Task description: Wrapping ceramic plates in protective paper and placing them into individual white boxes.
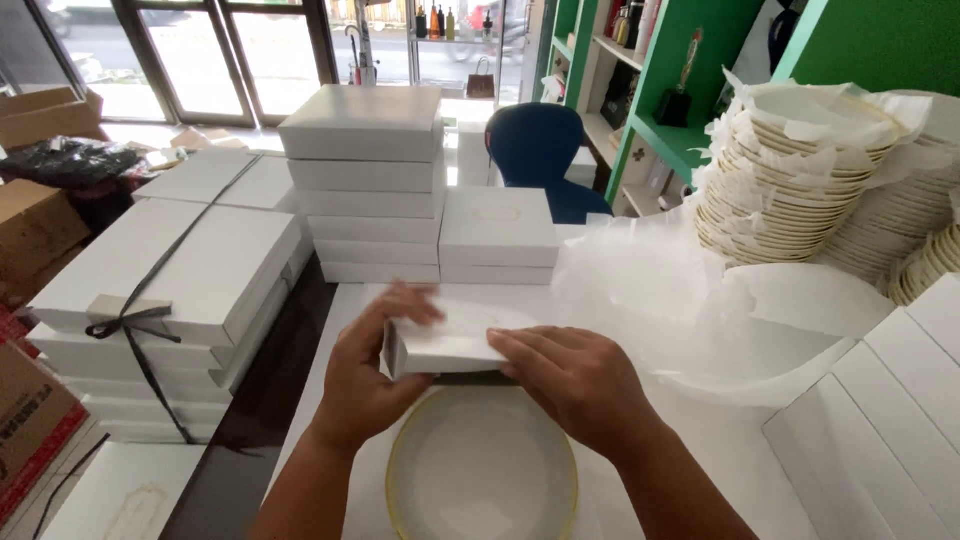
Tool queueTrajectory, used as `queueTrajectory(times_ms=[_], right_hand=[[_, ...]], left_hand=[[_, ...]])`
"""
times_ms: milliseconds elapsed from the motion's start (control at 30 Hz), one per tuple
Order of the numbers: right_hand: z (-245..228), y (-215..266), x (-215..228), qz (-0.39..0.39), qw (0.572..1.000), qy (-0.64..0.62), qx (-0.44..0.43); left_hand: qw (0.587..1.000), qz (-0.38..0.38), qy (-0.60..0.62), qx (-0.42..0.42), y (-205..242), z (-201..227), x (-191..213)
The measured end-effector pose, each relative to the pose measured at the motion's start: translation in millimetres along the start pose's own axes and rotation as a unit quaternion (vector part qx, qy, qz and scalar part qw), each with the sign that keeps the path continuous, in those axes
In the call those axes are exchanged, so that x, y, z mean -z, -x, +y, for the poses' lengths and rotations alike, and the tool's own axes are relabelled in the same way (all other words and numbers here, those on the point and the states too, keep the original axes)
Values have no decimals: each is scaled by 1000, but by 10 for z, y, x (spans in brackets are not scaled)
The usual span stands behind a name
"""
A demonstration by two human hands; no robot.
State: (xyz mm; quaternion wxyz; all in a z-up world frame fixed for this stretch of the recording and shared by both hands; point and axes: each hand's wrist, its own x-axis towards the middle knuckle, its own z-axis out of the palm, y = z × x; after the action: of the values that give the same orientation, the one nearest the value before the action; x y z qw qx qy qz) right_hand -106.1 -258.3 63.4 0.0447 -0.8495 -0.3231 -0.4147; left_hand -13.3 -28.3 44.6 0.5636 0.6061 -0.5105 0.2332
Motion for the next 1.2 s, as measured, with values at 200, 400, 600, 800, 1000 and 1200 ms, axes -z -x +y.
queueTrajectory(times_ms=[200, 400, 600, 800, 1000, 1200], right_hand=[[102, 80, 6, 13, 998, -35, -58], [341, 183, -166, 129, 950, -188, -213], [379, 234, -196, 170, 901, -297, -268], [513, 299, -277, 186, 865, -352, -305], [481, 281, -371, 136, 775, -420, -452], [451, 289, -397, 113, 717, -368, -581]], left_hand=[[990, 61, 56, 117, 35, -106, 9], [976, 77, 140, 148, 84, -227, 31], [973, 33, 162, 159, 115, -272, 36], [973, 58, 159, 159, 106, -328, 101], [965, 60, 128, 222, 323, -781, 71], [948, 84, 104, 287, 331, -759, 7]])
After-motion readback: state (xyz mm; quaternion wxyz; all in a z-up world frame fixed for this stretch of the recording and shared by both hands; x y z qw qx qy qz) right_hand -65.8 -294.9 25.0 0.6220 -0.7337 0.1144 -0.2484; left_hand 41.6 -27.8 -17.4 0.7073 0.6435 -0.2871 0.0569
